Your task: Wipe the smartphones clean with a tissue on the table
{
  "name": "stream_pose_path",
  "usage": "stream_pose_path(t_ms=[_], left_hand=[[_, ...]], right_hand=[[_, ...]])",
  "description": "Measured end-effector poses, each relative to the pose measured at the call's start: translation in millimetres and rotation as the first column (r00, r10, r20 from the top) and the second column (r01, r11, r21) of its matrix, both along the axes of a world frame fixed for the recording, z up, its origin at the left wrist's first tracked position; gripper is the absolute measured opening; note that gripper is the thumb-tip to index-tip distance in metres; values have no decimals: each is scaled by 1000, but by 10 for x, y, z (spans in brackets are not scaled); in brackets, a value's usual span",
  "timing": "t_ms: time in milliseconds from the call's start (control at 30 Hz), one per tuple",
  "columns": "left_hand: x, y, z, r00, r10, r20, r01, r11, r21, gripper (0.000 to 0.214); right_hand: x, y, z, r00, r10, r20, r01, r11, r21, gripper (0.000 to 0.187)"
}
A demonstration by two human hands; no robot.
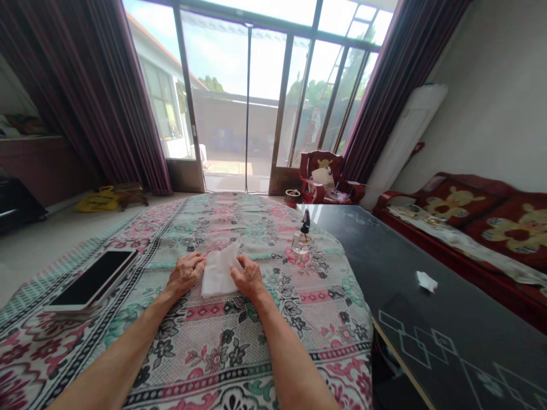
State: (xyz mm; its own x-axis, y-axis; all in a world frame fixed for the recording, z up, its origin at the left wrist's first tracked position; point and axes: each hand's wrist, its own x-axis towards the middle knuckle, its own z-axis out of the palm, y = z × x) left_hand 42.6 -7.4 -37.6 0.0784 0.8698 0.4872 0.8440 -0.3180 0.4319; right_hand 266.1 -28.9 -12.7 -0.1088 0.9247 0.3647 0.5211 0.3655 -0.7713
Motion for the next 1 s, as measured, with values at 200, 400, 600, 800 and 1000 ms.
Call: stream_pose_path(t_ms=[200,400,600,800,1000], left_hand=[[-1,-1,11,1000,-12,-1,12,1000,-7,36],[13,-13,56,999,-36,8,36,999,-35,41],[13,-36,173,966,-133,222,164,979,-125,40],[64,-96,239,726,-57,685,295,926,-236,41],[152,-138,267,423,31,905,485,836,-256,43]], right_hand=[[5,-3,15,999,-11,-41,11,1000,-6,25],[-28,-16,41,992,-49,-115,49,999,-8,27],[-94,18,-6,935,-4,-353,-36,994,-107,26],[-121,-7,27,783,6,-622,-211,943,-257,28],[-106,-58,137,607,-5,-795,-447,825,-346,39]])
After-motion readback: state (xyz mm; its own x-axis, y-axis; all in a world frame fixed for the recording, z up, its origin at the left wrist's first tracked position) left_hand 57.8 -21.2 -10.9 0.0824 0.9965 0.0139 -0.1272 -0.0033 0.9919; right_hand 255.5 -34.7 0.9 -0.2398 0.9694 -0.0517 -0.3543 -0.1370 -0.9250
